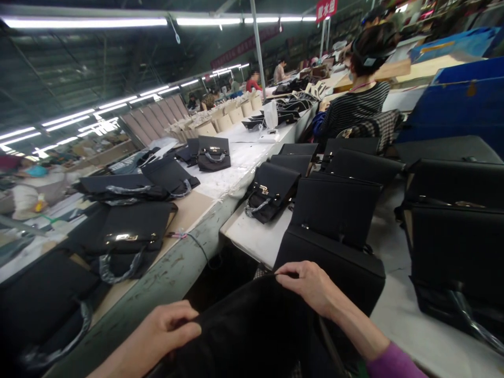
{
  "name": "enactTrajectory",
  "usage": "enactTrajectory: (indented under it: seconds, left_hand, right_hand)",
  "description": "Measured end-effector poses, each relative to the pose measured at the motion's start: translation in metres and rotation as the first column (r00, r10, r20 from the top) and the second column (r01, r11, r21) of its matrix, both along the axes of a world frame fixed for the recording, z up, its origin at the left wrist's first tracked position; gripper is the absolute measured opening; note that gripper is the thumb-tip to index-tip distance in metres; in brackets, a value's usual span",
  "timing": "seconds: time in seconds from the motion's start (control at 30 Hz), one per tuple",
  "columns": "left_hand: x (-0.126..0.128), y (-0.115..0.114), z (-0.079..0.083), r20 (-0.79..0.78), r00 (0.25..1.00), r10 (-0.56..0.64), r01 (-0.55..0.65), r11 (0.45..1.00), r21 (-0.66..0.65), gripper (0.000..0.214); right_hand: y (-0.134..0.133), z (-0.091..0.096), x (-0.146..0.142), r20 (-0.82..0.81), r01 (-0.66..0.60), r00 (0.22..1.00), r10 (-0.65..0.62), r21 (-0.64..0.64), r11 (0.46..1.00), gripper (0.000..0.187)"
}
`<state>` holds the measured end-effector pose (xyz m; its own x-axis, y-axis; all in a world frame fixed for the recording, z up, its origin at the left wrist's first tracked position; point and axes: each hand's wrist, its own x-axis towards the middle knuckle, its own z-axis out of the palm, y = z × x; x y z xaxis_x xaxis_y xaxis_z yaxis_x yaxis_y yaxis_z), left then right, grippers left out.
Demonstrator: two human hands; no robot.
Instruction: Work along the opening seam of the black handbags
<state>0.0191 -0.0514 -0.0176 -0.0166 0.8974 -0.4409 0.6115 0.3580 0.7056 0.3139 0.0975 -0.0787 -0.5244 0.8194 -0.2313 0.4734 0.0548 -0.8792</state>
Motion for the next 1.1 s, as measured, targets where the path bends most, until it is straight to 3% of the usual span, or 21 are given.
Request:
enactTrajectory:
  seconds: [0.13, 0.43, 0.57, 0.67, 0.77, 0.93, 1.1]
  left_hand:
    - [0.006, -0.010, -0.003, 0.141, 0.982, 0.125, -0.123, 0.992, -0.028, 0.026]
    - [0.031, -0.023, -0.014, 0.132, 0.940, 0.314, -0.334, 0.925, 0.179, 0.030]
    - [0.040, -0.024, -0.016, 0.163, 0.911, 0.379, -0.404, 0.899, 0.166, 0.034]
    - [0.035, -0.023, -0.019, 0.254, 0.884, 0.392, -0.420, 0.905, 0.068, 0.036]
    - [0.023, -0.016, -0.021, 0.303, 0.884, 0.355, -0.351, 0.934, -0.072, 0.036]
    - [0.019, 0.014, -0.011, 0.085, 0.996, 0.033, -0.033, 0.999, 0.008, 0.032]
    - [0.043, 0.056, 0.003, -0.166, 0.946, -0.278, 0.292, 0.954, 0.067, 0.034]
  right_hand:
    - [0.002, -0.004, 0.004, -0.019, -0.009, 1.000, 0.008, -0.043, 0.999, 0.032]
    - [0.002, -0.013, 0.006, -0.076, 0.000, 0.997, -0.018, -0.237, 0.971, 0.040]
    - [0.003, -0.016, 0.008, -0.074, -0.012, 0.997, 0.000, -0.170, 0.985, 0.037]
    - [0.002, -0.013, 0.011, -0.083, -0.026, 0.996, 0.017, -0.116, 0.993, 0.034]
    - [-0.003, -0.005, 0.014, -0.081, -0.011, 0.997, 0.003, -0.096, 0.995, 0.030]
    - [-0.009, 0.005, 0.013, -0.105, 0.014, 0.994, -0.022, -0.078, 0.997, 0.025]
    - [-0.008, 0.005, 0.011, -0.092, 0.012, 0.996, -0.014, -0.028, 1.000, 0.022]
